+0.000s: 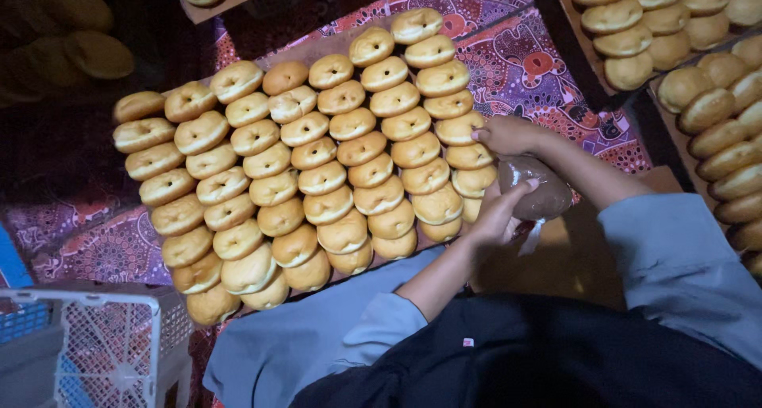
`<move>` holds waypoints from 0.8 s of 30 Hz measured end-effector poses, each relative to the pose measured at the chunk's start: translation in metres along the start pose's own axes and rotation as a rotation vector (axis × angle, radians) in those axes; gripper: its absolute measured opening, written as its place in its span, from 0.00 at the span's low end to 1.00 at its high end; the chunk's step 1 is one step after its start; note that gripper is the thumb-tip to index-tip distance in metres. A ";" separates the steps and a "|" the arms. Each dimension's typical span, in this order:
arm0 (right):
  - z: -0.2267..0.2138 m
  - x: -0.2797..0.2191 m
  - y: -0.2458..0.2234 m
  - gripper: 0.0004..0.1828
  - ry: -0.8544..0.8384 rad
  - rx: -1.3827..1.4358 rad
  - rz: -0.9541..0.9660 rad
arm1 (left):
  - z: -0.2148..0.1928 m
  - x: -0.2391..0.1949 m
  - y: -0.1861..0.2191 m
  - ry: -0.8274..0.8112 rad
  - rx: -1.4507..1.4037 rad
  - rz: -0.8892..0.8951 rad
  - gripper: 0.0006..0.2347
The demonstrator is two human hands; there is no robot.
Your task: The person sits on the floor and uses a piping bag to fill rows of small round buns with a dark filling. They work systematically across multiple trays, switching between red and brown fillings and occasionally adjusting the bag.
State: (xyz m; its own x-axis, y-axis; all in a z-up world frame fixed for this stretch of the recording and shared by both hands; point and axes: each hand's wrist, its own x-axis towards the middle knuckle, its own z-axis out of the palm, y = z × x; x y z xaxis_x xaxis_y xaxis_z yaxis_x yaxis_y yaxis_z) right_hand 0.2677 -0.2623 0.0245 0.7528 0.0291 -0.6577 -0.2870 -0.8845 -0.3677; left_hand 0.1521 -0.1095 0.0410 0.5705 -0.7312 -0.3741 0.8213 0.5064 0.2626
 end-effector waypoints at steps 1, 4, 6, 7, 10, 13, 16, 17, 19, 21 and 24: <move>0.000 -0.002 -0.001 0.26 -0.001 -0.008 0.001 | 0.000 0.000 -0.001 0.013 0.006 -0.008 0.21; -0.007 -0.012 -0.003 0.27 -0.150 0.037 0.127 | -0.002 -0.003 -0.003 -0.021 0.030 0.016 0.21; -0.014 -0.022 -0.003 0.26 -0.197 0.126 0.046 | -0.002 -0.006 -0.007 -0.033 0.022 0.029 0.22; -0.015 -0.027 -0.004 0.26 -0.221 0.172 0.007 | -0.002 -0.009 -0.009 -0.038 0.017 0.034 0.23; -0.023 -0.043 -0.002 0.31 -0.131 0.191 0.045 | -0.002 -0.012 -0.012 0.029 0.042 0.041 0.23; -0.026 -0.051 -0.002 0.38 0.004 0.183 -0.044 | 0.000 -0.014 -0.006 0.015 0.063 0.069 0.19; -0.024 -0.046 -0.012 0.47 0.272 0.062 -0.118 | 0.009 -0.018 0.012 -0.019 0.053 0.090 0.16; -0.026 -0.043 -0.017 0.45 0.260 0.114 -0.099 | 0.013 -0.019 0.021 -0.010 0.044 0.062 0.16; -0.031 -0.037 -0.025 0.43 0.233 0.219 -0.060 | 0.023 -0.022 0.034 0.007 0.026 0.006 0.16; -0.038 -0.029 -0.030 0.38 0.127 0.257 0.013 | 0.031 -0.021 0.047 -0.043 0.090 0.075 0.15; -0.045 -0.014 -0.031 0.39 0.028 0.258 -0.005 | 0.040 -0.013 0.062 -0.031 0.117 0.058 0.13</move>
State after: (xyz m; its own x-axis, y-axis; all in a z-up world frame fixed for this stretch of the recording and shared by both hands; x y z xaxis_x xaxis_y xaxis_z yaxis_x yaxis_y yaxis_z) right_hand 0.2928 -0.2560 0.0750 0.7699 0.0173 -0.6379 -0.4218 -0.7363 -0.5290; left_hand 0.1953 -0.0870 0.0974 0.6150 -0.7171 -0.3279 0.7801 0.4925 0.3859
